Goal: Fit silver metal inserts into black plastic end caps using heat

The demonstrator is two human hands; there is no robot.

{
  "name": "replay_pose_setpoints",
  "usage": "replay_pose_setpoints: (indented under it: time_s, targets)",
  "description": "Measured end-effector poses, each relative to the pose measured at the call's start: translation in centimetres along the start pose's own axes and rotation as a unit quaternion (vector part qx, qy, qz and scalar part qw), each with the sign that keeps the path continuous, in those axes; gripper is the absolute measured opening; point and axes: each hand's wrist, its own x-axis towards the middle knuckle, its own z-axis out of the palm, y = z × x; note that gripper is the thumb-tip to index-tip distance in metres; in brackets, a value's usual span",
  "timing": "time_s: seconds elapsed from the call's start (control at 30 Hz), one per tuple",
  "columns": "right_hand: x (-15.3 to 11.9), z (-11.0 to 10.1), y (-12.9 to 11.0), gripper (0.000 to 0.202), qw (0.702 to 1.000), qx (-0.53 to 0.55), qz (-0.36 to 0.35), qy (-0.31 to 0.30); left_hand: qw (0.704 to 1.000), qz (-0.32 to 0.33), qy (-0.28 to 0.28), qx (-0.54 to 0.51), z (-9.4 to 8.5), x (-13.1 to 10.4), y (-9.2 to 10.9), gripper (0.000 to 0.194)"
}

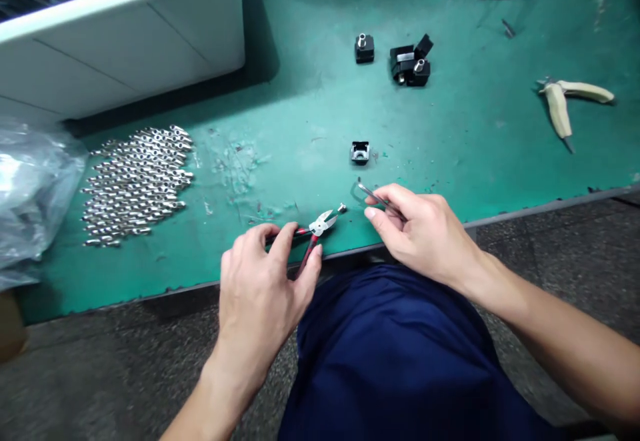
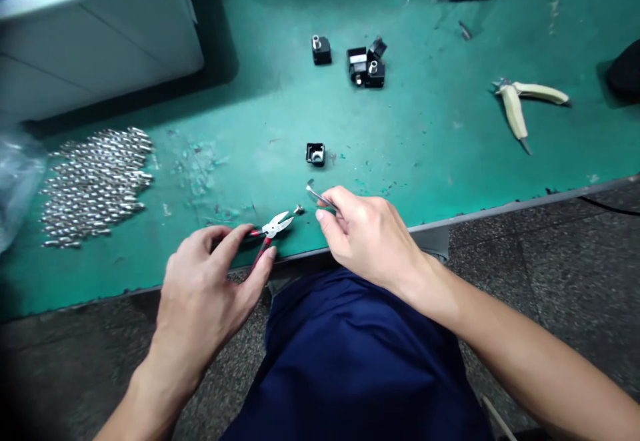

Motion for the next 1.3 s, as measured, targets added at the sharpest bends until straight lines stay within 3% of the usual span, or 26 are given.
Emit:
replay_pose_setpoints:
  time_s: [0.2, 0.57, 0.97, 1.3]
  targets:
    - [0.6, 0.6, -0.7, 0.019, 0.998, 0.031, 0.001, -0.046, 0.999, 0.008, 0.001, 0.049, 0.6, 0.0, 0.5, 0.048]
    - [-0.4, 0.8, -0.9, 0.024, 0.995, 0.045, 0.060, -0.059, 0.999, 0.014, 0.005, 0.033, 0.9, 0.4, 0.8, 0.048]
    - [-0.3, 0.9, -0.7, 0.026, 0.996, 0.031, 0.047, -0.071, 0.999, 0.010, 0.000, 0.053, 0.6, 0.2, 0.5, 0.049]
    - [-0.3, 1.0, -0.7, 0.028, 0.996, 0.033, 0.043, -0.066, 0.999, 0.013, 0.029, 0.036, 1.0, 0.3, 0.0, 0.047]
